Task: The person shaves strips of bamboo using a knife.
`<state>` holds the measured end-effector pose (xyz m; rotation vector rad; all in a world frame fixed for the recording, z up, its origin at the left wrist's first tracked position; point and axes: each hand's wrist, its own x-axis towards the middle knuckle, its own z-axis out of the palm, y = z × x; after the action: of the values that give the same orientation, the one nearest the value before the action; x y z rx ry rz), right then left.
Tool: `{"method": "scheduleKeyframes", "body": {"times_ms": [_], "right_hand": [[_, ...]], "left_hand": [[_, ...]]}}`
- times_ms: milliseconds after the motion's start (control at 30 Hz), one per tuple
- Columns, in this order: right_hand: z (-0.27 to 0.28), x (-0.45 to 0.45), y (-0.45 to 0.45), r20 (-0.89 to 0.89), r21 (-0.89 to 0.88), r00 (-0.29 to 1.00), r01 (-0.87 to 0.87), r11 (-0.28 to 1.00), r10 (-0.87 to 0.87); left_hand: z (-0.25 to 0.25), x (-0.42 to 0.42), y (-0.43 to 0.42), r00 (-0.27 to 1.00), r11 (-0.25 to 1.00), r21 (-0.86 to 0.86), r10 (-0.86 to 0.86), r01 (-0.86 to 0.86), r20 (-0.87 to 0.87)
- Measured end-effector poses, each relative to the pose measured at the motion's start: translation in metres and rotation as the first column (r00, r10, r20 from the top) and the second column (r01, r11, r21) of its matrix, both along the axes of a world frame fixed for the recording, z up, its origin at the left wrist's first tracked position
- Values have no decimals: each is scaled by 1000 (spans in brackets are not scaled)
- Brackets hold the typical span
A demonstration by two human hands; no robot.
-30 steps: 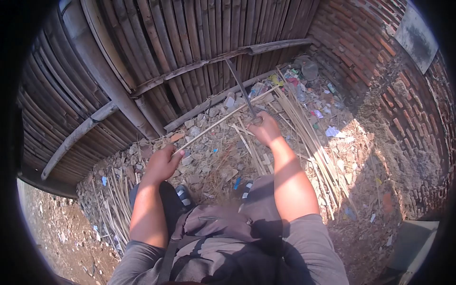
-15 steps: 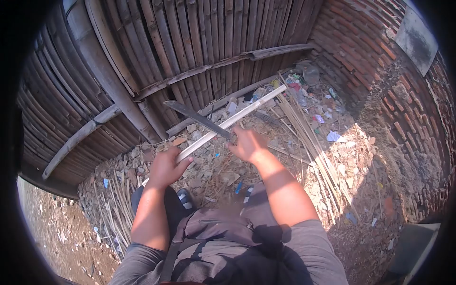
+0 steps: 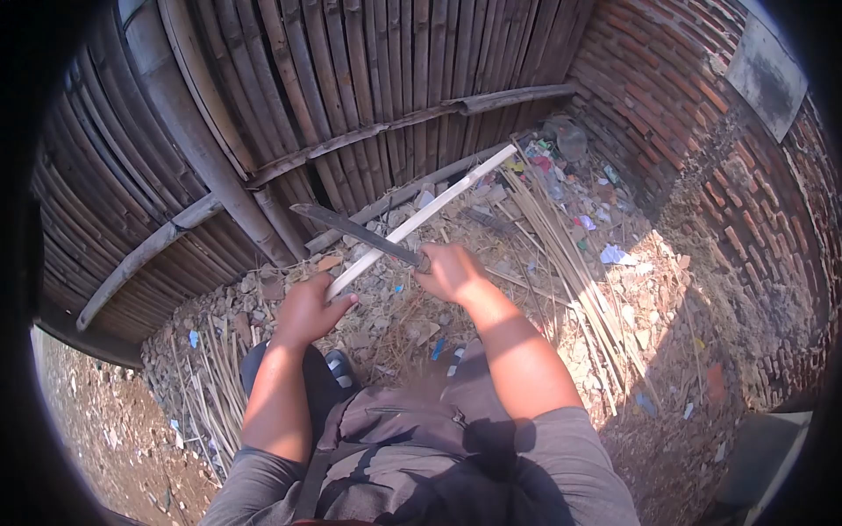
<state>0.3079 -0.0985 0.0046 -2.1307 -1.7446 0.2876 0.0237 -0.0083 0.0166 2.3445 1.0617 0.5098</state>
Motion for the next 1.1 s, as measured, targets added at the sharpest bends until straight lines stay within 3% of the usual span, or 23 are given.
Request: {"method": "scheduleKeyframes", "body": {"times_ms": [167, 267, 400, 600, 700, 933, 1100], "right_hand": [[-11, 34, 6, -91, 72, 996, -10, 997, 17], [-11, 66, 7, -291, 41, 914, 307, 951, -283], [-20, 59, 0, -136, 57, 970, 212, 976, -203], [5, 0, 2, -33, -173, 996, -91, 981, 87], [-7, 20, 10, -310, -70, 933, -213, 974, 182], [-5, 4, 5, -128, -54, 991, -54, 997, 46], [0, -8, 6, -97, -52, 994, -49, 997, 44]], "left_hand": [[-5, -5, -1, 1000, 998, 54, -24, 25, -8], [-2, -7, 2, 998, 1000, 5, -2, 2, -58], [-2, -3, 1, 997, 1000, -7, 16, -16, -73], [0, 3, -1, 999, 1000, -9, -13, 13, -51], [-8, 4, -3, 1000, 1000, 27, -8, 8, -2], [-10, 9, -2, 1000, 1000, 13, 20, -20, -7], [-7, 18, -10, 1000, 1000, -13, 26, -26, 1]]}}
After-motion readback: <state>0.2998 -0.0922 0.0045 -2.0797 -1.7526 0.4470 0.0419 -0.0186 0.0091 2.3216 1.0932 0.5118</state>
